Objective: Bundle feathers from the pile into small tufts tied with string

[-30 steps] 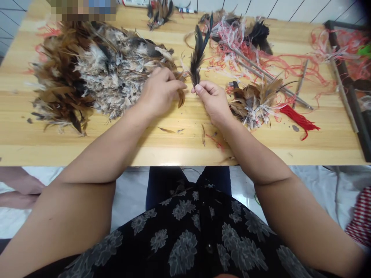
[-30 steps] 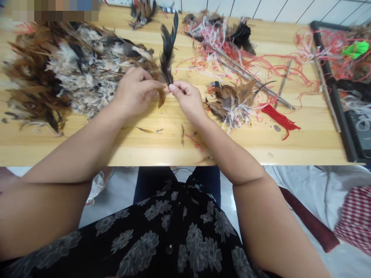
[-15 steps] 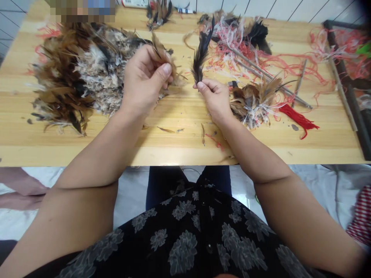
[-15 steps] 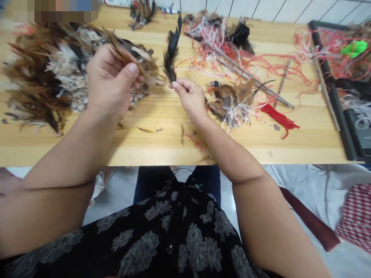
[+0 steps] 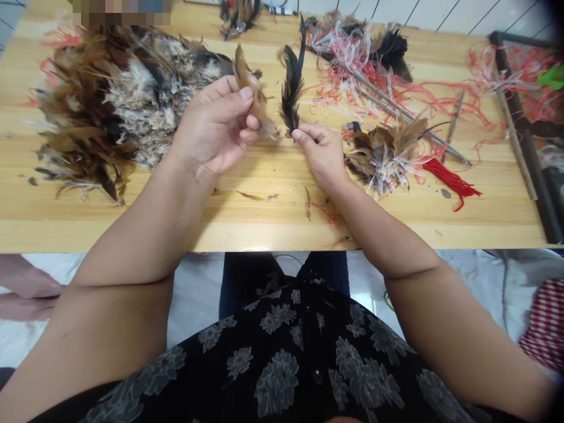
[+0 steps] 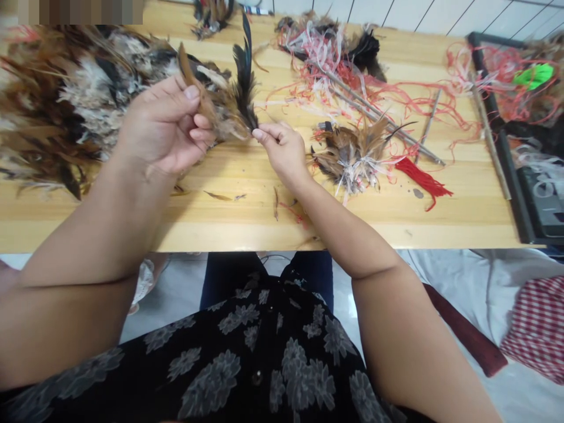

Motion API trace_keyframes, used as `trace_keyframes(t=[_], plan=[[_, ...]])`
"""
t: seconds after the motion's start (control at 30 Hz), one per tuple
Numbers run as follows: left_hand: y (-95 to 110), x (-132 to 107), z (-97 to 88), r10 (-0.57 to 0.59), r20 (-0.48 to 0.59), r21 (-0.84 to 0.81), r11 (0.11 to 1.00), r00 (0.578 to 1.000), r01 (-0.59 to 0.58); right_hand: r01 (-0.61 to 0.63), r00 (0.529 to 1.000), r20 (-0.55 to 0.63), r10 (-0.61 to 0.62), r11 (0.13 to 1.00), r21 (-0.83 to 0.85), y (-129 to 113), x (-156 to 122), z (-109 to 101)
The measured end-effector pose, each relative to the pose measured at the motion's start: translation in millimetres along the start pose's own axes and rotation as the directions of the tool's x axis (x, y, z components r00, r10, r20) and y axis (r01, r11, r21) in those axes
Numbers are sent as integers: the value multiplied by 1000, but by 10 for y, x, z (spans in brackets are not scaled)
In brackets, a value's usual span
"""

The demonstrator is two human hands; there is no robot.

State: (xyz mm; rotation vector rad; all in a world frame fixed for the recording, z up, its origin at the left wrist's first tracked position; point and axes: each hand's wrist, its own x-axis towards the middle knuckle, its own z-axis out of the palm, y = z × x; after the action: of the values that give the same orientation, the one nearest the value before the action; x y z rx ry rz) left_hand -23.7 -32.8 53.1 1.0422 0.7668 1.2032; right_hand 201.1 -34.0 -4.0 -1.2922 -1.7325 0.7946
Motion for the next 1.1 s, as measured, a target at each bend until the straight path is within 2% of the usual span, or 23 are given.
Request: trace_keyframes(t=[0.07, 0.13, 0.2, 0.27, 0.33, 0.43, 0.57, 0.77, 0.83, 0.93, 1.03, 1.1], plan=[[-3, 22, -27, -35, 18, -62, 997, 999, 36, -10, 1000, 11, 10, 1000, -6, -22, -9, 5], [-24, 36, -41, -84, 82, -96, 991, 993, 92, -9, 1000, 21, 9, 1000, -2, -47, -19, 9], [-67, 40, -36, -131, 153, -72, 987, 979, 144, 4, 1000, 27, -4, 1000, 0, -69, -29, 11], [-116, 33, -7, -152, 180, -46, 986, 972, 163, 24, 999, 30, -24, 1000, -5, -77, -35, 19], [-147, 11, 53, -146, 145, -61, 986, 979, 156, 58, 998, 37, -58, 998, 1, -64, -32, 41], [-125, -47, 198, -130, 22, -126, 983, 991, 131, 122, 991, 51, -124, 992, 44, -2, -1, 110], [-48, -115, 423, -167, -122, -205, 969, 978, 140, 167, 983, 51, -175, 978, 121, 108, 66, 206], [-89, -116, 611, -187, -201, -204, 968, 962, 146, 171, 985, 12, -174, 979, 112, 195, 128, 240], [-93, -111, 583, -180, -187, -183, 972, 966, 146, 176, 983, 29, -180, 978, 112, 198, 129, 234], [-77, -88, 418, -132, -153, -101, 988, 979, 117, 174, 981, 59, -184, 974, 143, 198, 126, 221], [-80, -45, 182, -2, -147, 55, 998, 989, 10, 150, 985, 59, -163, 972, 183, 223, 136, 198], [-94, -29, 69, 25, -106, 209, 978, 994, -2, 125, 990, 44, -137, 972, 200, 253, 152, 176]])
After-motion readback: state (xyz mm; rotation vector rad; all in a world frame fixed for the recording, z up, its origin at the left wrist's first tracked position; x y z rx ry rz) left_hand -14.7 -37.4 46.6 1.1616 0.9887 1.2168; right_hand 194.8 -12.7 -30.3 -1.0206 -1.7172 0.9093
